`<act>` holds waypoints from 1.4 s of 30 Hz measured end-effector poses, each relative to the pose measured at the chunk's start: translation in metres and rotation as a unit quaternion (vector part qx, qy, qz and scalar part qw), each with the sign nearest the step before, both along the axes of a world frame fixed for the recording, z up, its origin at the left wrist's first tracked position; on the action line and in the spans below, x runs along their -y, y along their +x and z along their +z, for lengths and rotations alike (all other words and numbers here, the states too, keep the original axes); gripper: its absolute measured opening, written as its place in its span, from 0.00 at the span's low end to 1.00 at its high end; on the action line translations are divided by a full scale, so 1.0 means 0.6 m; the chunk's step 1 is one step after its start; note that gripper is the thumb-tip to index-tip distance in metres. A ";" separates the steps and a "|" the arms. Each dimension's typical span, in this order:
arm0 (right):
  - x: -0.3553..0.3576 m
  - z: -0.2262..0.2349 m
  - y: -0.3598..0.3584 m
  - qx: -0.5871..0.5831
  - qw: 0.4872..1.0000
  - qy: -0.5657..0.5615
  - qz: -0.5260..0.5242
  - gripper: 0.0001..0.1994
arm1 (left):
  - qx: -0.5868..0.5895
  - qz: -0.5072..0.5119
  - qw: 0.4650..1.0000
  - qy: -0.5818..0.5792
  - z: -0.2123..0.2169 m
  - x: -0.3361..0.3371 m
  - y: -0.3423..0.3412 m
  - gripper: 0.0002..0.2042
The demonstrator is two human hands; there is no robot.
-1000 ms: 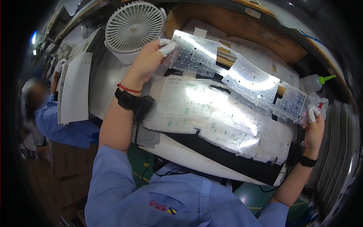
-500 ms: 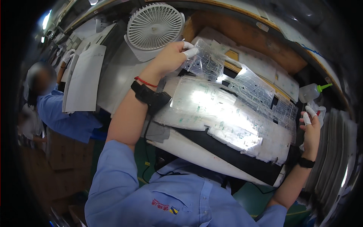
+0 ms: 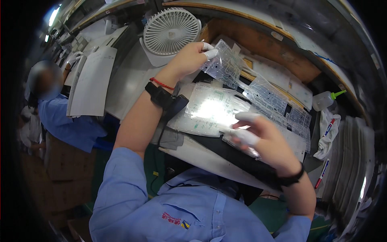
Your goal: Assembling keyboard components at a manufacturing station.
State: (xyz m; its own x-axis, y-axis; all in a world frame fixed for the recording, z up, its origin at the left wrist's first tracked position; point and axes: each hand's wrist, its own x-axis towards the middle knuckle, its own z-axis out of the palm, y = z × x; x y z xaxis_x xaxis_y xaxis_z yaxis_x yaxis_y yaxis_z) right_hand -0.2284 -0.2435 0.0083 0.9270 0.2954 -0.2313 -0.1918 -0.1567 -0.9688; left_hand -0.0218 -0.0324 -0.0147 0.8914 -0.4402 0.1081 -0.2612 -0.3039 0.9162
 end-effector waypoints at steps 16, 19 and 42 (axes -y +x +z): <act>-0.192 -0.069 0.066 -0.082 0.990 0.116 -0.024 0.15 | -0.031 0.003 0.998 -0.059 0.036 0.034 -0.039 0.12; -0.195 -0.073 0.067 -0.084 0.987 0.137 -0.028 0.12 | -0.060 -0.005 0.993 -0.105 0.036 0.032 -0.041 0.10; -0.189 -0.084 0.082 -0.086 0.979 0.184 -0.022 0.10 | -0.208 -0.037 0.939 -0.270 0.056 0.035 -0.062 0.08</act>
State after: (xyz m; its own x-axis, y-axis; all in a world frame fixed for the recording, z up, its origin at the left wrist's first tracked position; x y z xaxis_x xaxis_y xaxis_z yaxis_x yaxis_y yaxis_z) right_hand -0.1791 -0.1303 -0.0421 0.8974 0.3495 -0.2693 -0.3549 0.2092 -0.9112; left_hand -0.0590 -0.0534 0.0188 0.8754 -0.4831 -0.0179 0.1520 0.2399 0.9588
